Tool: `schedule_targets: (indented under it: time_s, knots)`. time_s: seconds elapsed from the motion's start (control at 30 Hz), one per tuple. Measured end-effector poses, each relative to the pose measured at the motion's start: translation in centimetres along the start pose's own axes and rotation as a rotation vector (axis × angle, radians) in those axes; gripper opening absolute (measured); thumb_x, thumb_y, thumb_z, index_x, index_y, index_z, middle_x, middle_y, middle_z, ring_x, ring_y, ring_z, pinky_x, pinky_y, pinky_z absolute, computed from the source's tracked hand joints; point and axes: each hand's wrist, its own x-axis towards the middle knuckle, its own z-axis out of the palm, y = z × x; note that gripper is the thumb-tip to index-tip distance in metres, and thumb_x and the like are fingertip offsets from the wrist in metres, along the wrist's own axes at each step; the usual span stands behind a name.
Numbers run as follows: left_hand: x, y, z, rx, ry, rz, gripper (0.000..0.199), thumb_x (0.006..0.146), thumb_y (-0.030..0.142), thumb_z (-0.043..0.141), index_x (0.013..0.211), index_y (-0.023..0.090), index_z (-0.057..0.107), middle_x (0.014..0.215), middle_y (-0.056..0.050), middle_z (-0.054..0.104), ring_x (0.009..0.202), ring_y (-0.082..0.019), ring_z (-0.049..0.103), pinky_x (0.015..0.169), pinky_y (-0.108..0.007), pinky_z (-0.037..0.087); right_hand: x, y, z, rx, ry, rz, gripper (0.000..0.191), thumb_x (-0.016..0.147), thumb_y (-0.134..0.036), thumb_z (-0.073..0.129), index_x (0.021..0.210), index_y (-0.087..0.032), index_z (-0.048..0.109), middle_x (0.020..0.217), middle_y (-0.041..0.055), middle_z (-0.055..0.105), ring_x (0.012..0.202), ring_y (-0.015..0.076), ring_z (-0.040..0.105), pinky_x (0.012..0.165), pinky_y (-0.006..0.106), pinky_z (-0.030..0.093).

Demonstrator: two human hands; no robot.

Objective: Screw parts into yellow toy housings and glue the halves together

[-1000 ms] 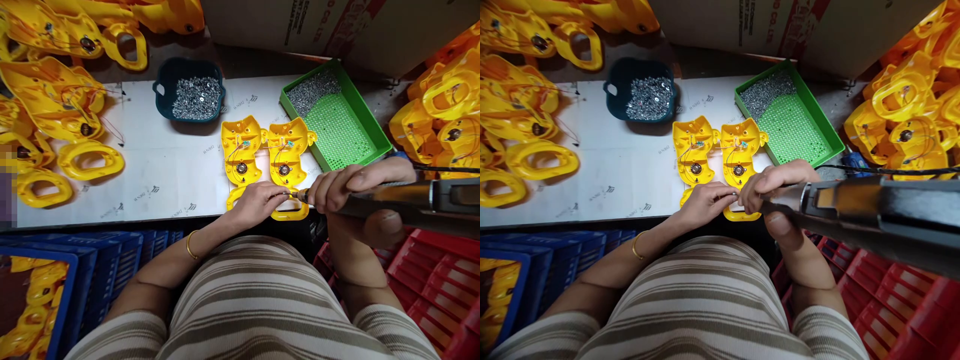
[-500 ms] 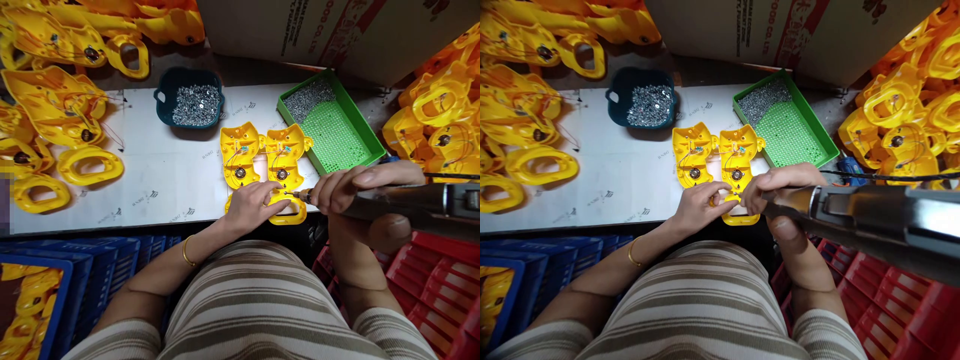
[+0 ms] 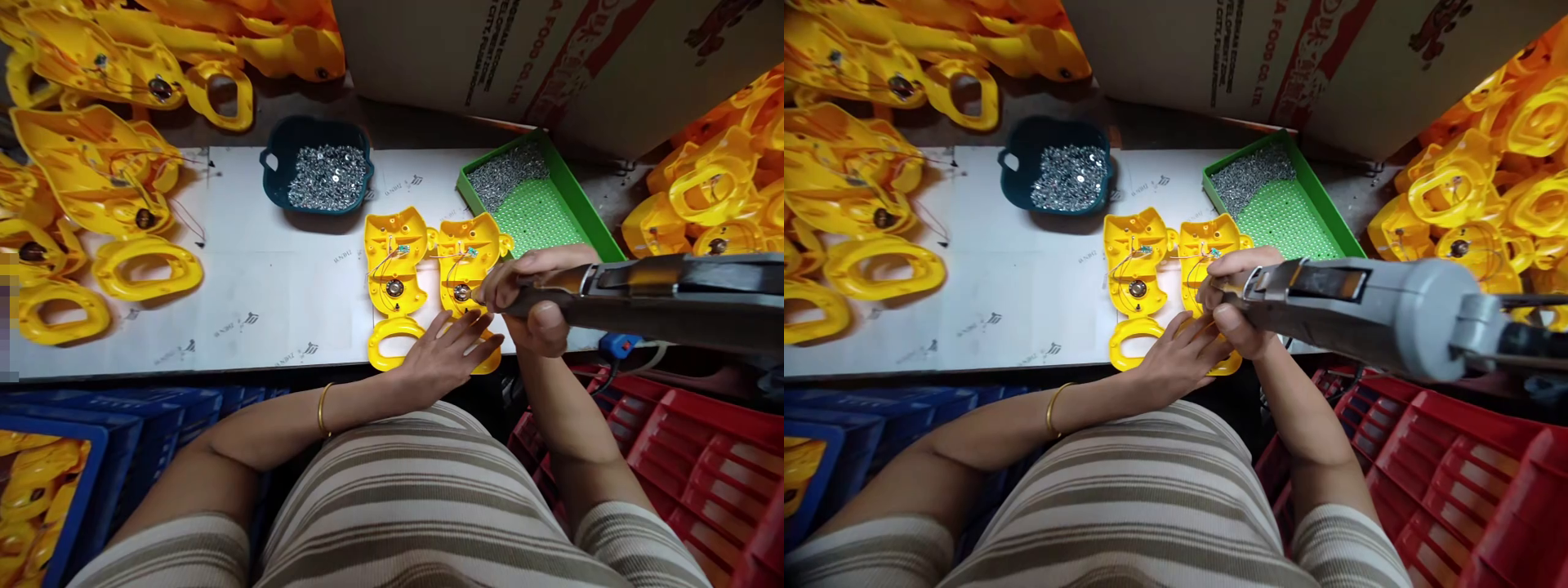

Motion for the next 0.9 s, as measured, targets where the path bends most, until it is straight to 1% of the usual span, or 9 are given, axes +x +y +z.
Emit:
schedule_targets:
  time_s: [0.13,0.3,0.37,0.47,0.57,0.67,0.77,0.83,0.9]
  knots:
    - [-0.2,0.1,0.4,0.006,0.033,0.008,0.045,0.095,0.024,0.049,0.139,0.021,0.044,0.145,-0.012,0.047,0.135,-0.027,0.039,0.112,-0.048,0.027,-0.1,0.7,0.2,0.012,-0.015,0.015,0.024,0.076,-0.049,0.064,0.097,-0.037,0.062,0.046,-0.008,0.047,0.031,0.014,0.04,0.035,0.032,0.041]
    - [0.0,0.0,0.1,-0.019,0.019,0.0,0.044,0.095,0.021,0.049,0.139,0.022,0.044,0.144,-0.011,0.047,0.133,-0.027,0.041,0.112,-0.048,0.028,-0.8,1.7,-0.3,0.024,-0.075,0.135,0.036,0.074,-0.06,0.063,0.102,-0.038,0.057,0.045,-0.0079,0.043,0.035,0.0181,0.042,0.045,0.039,0.045]
    - [0.1,0.0,0.0,-0.03,0.003,0.008,0.044,0.094,0.02,0.049,0.139,0.021,0.045,0.142,-0.012,0.048,0.133,-0.027,0.041,0.112,-0.048,0.029,-0.9,1.8,-0.4,-0.004,-0.071,0.102,0.035,0.076,-0.06,0.061,0.105,-0.039,0.056,0.044,-0.0085,0.041,0.036,0.0183,0.041,0.045,0.039,0.045]
    - [0.2,-0.1,0.0,-0.04,-0.015,0.023,0.045,0.093,0.018,0.052,0.137,0.02,0.045,0.141,-0.012,0.049,0.134,-0.027,0.04,0.113,-0.049,0.027,-0.8,1.6,-0.3,-0.028,-0.066,0.033,0.029,0.079,-0.053,0.059,0.105,-0.04,0.058,0.045,-0.0088,0.043,0.035,0.0161,0.041,0.042,0.035,0.044]
    - [0.2,-0.1,-0.2,-0.038,-0.016,0.029,0.044,0.091,0.018,0.054,0.135,0.02,0.048,0.141,-0.012,0.049,0.134,-0.028,0.038,0.113,-0.051,0.026,-0.6,1.4,-0.1,-0.011,-0.101,0.017,0.027,0.078,-0.049,0.059,0.104,-0.039,0.06,0.048,-0.0079,0.047,0.036,0.0147,0.045,0.04,0.032,0.044]
    - [0.3,-0.1,-0.5,-0.039,-0.015,0.041,0.042,0.091,0.016,0.053,0.133,0.019,0.05,0.141,-0.012,0.049,0.133,-0.029,0.039,0.112,-0.051,0.027,-0.5,1.5,-0.1,0.01,-0.076,0.017,0.027,0.078,-0.049,0.06,0.104,-0.039,0.059,0.045,-0.0084,0.044,0.034,0.0151,0.041,0.038,0.032,0.042]
    - [0.4,-0.1,-0.7,-0.059,-0.017,0.048,0.041,0.09,0.017,0.054,0.131,0.017,0.051,0.14,-0.014,0.05,0.131,-0.03,0.042,0.11,-0.049,0.03,-0.6,1.6,-0.4,-0.003,-0.118,0.081,0.02,0.077,-0.051,0.062,0.089,-0.036,0.06,0.047,-0.0065,0.047,0.036,0.0159,0.043,0.039,0.034,0.043]
    - [0.6,-0.1,-0.7,-0.073,-0.016,0.039,0.043,0.089,0.017,0.056,0.131,0.016,0.051,0.14,-0.015,0.049,0.131,-0.03,0.042,0.109,-0.048,0.031,-0.6,1.7,-0.7,-0.034,-0.189,0.112,0.025,0.076,-0.055,0.061,0.075,-0.031,0.057,0.049,-0.0044,0.05,0.039,0.0154,0.045,0.039,0.034,0.044]
    - [0.8,-0.1,-0.7,-0.088,-0.027,0.036,0.043,0.088,0.018,0.056,0.131,0.016,0.051,0.141,-0.016,0.048,0.131,-0.031,0.042,0.108,-0.049,0.031,-0.4,1.8,-0.8,-0.055,-0.24,0.115,0.031,0.074,-0.057,0.062,0.068,-0.028,0.053,0.05,-0.0033,0.052,0.04,0.0137,0.045,0.038,0.032,0.043]
